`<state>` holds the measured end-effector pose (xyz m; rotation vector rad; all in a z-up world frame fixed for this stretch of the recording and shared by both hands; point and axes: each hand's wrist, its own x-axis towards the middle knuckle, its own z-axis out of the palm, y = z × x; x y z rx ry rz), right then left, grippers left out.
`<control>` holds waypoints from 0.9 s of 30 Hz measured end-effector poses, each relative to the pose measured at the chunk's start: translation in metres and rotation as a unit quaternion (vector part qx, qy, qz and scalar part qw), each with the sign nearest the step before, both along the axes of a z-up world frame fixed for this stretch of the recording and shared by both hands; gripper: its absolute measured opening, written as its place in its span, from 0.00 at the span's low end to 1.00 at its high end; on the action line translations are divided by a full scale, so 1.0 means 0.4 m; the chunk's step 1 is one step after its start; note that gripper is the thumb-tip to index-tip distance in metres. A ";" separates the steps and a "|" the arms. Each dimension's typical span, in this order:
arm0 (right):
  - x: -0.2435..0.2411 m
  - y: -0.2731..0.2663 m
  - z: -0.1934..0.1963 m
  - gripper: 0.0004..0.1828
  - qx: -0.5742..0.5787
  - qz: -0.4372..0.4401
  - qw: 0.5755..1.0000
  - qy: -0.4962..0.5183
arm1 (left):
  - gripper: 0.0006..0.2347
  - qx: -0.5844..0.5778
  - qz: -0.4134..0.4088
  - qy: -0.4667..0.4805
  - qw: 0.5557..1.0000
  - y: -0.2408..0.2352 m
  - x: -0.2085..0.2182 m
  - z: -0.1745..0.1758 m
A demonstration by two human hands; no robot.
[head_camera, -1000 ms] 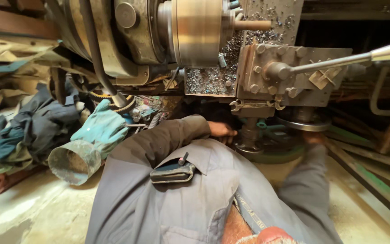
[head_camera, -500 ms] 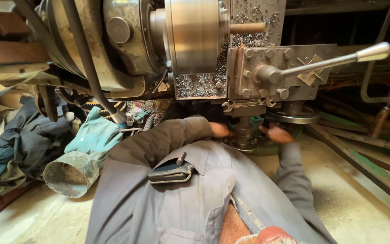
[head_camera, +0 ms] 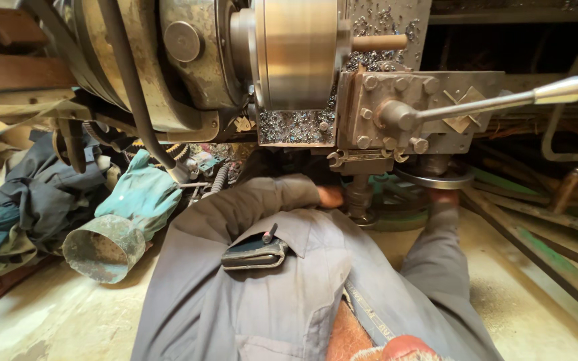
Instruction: The person operates a metal lathe by turning a hand crank to move the cutting tool, rotating a small metal rod in the chuck, and manually rotating the larger drive wheels underneath the machine to position the workpiece.
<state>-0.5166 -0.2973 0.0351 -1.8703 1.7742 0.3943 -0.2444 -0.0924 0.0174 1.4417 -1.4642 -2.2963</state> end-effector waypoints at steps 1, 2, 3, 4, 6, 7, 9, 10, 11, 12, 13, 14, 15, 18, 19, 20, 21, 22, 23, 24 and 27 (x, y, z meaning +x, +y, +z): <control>-0.023 -0.007 0.017 0.35 -0.011 0.002 1.000 0.009 | 0.21 -0.004 -0.035 0.002 0.999 0.000 -0.007 0.001; -0.042 -0.009 0.030 0.35 -0.021 0.004 1.000 0.020 | 0.21 -0.011 -0.062 0.002 0.998 0.000 -0.010 0.001; -0.052 -0.016 0.041 0.34 -0.030 0.006 0.999 0.027 | 0.20 -0.022 -0.077 0.001 0.997 -0.005 -0.004 0.002; -0.061 -0.024 0.051 0.34 -0.039 0.008 0.999 0.034 | 0.20 -0.032 -0.077 0.000 0.997 -0.009 0.004 0.002; -0.079 -0.015 0.066 0.33 -0.054 0.010 0.997 0.045 | 0.20 -0.046 -0.078 0.002 0.996 -0.001 0.013 0.004; -0.082 -0.014 0.072 0.32 -0.062 0.011 0.997 0.051 | 0.20 -0.052 -0.075 0.003 0.996 -0.004 0.018 0.008; -0.088 -0.012 0.084 0.31 -0.076 0.014 0.995 0.066 | 0.20 -0.069 -0.067 0.007 0.995 -0.011 0.021 0.018; -0.090 -0.011 0.089 0.30 -0.081 0.013 0.994 0.076 | 0.20 -0.076 -0.060 0.008 0.995 -0.019 0.020 0.022; -0.095 -0.008 0.095 0.31 -0.077 0.013 0.992 0.100 | 0.19 -0.082 -0.046 0.014 0.995 -0.022 0.017 0.026; -0.099 -0.002 0.103 0.32 -0.088 0.009 0.991 0.099 | 0.19 -0.080 -0.032 0.010 0.996 -0.023 0.015 0.028; -0.106 0.004 0.111 0.33 -0.098 0.005 0.990 0.098 | 0.19 -0.083 -0.049 0.009 0.995 -0.023 0.011 0.029; -0.114 0.013 0.120 0.34 -0.108 0.001 0.989 0.098 | 0.19 -0.082 -0.063 0.009 0.995 -0.023 0.010 0.027; -0.117 0.023 0.125 0.35 -0.116 0.009 0.988 0.103 | 0.19 -0.078 -0.070 0.008 0.994 -0.022 0.013 0.023; -0.124 0.091 0.151 0.33 -0.010 0.021 0.992 0.121 | 0.18 -0.065 -0.073 0.012 0.995 -0.019 0.022 0.001; -0.121 0.116 0.159 0.30 0.113 0.021 0.985 0.127 | 0.18 -0.060 -0.071 0.018 0.996 -0.017 0.017 -0.005; -0.116 0.157 0.168 0.29 0.221 0.083 0.969 0.078 | 0.18 -0.056 -0.068 0.022 0.996 -0.014 0.013 -0.009; -0.096 0.209 0.167 0.30 0.323 0.144 0.935 0.026 | 0.18 -0.052 -0.063 0.026 0.996 -0.017 0.010 -0.013; -0.079 0.255 0.171 0.32 0.373 0.078 0.924 -0.020 | 0.18 -0.039 -0.052 0.030 0.997 -0.018 0.008 -0.018; -0.068 0.305 0.182 0.39 0.420 0.012 0.905 -0.063 | 0.18 -0.022 -0.034 0.038 0.998 -0.016 -0.001 -0.022; -0.048 0.342 0.180 0.32 0.451 0.008 0.871 -0.195 | 0.19 0.013 -0.016 0.040 0.999 -0.012 -0.005 -0.025; -0.002 0.435 0.180 0.26 0.497 -0.104 0.792 -0.340 | 0.21 0.119 0.035 0.042 0.991 0.012 -0.001 -0.028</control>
